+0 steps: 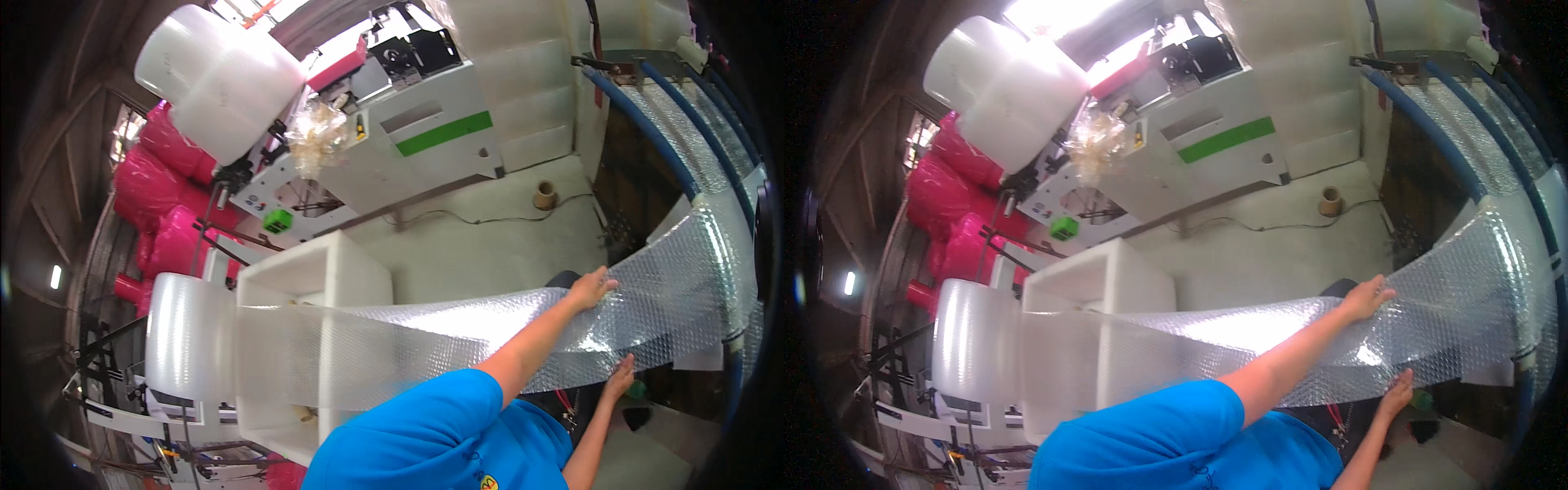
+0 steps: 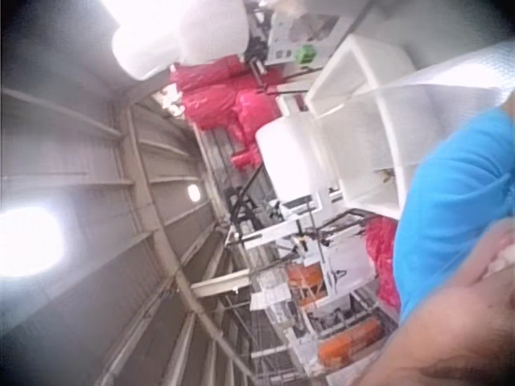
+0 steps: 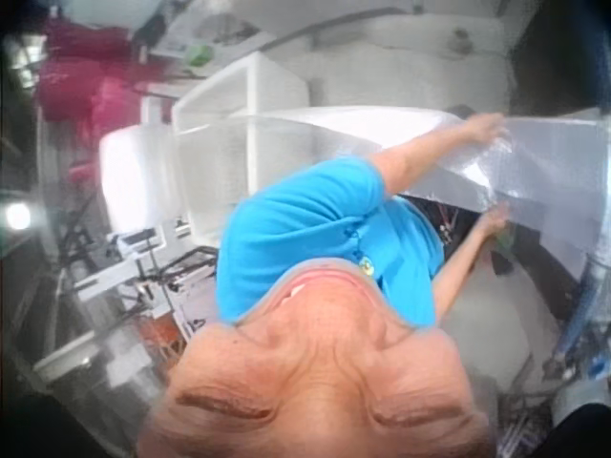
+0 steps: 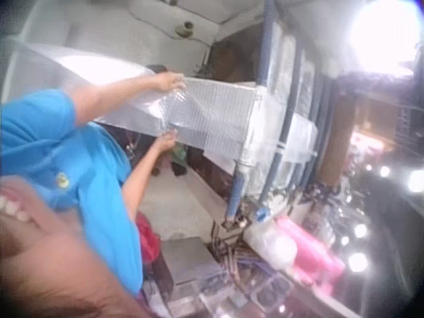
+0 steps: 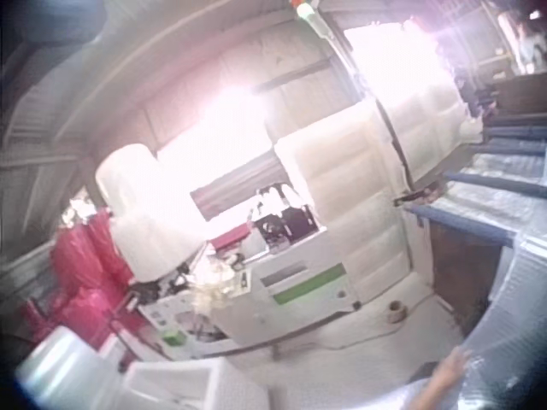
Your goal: The person pulls a sheet of bubble wrap from a roll mounted on a machine, smoothing and aligning it with both hands as it feeds through rollers. They continue to guide the bubble wrap along the machine's path, ensuring it remains flat and properly positioned.
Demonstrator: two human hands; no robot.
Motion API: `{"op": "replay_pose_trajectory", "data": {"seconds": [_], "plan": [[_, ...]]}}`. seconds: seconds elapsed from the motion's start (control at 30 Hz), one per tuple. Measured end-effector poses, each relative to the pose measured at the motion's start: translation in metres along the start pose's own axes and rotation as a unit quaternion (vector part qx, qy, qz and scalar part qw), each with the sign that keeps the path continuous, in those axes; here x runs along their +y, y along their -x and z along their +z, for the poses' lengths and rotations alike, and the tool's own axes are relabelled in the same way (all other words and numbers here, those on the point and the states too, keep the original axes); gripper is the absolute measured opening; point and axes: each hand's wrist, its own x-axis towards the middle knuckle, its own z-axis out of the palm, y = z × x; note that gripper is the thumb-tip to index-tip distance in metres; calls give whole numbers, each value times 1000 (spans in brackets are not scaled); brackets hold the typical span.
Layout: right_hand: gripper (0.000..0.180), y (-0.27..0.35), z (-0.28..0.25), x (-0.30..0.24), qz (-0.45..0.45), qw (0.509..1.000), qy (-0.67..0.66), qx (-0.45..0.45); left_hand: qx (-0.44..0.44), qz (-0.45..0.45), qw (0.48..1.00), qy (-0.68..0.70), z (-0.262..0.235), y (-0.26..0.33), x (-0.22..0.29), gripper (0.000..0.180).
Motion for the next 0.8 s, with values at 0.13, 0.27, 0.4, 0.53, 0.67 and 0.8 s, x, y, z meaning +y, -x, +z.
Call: {"op": "replay_pose_trajectory", "data": {"seconds": [0.13,0.27,0.4,0.53,0.67,0.8], "plan": [[42,-4,1,-13,-28,997,-63,33,-11,26,999,32,-16,-6,27,45],[45,-47,-32,-47,-123,992,-1,40,4,84,995,43,8,-49,52,43],[42,-82,-56,-67,-133,984,26,114,39,102,992,57,21,-74,84,43],[41,-75,-57,-127,-77,980,-57,177,49,84,990,101,18,-86,121,51],[33,-51,-39,-138,16,981,-166,99,34,78,996,23,6,-74,123,68],[31,8,3,-161,-7,989,-39,140,-40,10,999,-24,0,-55,86,91]]}}
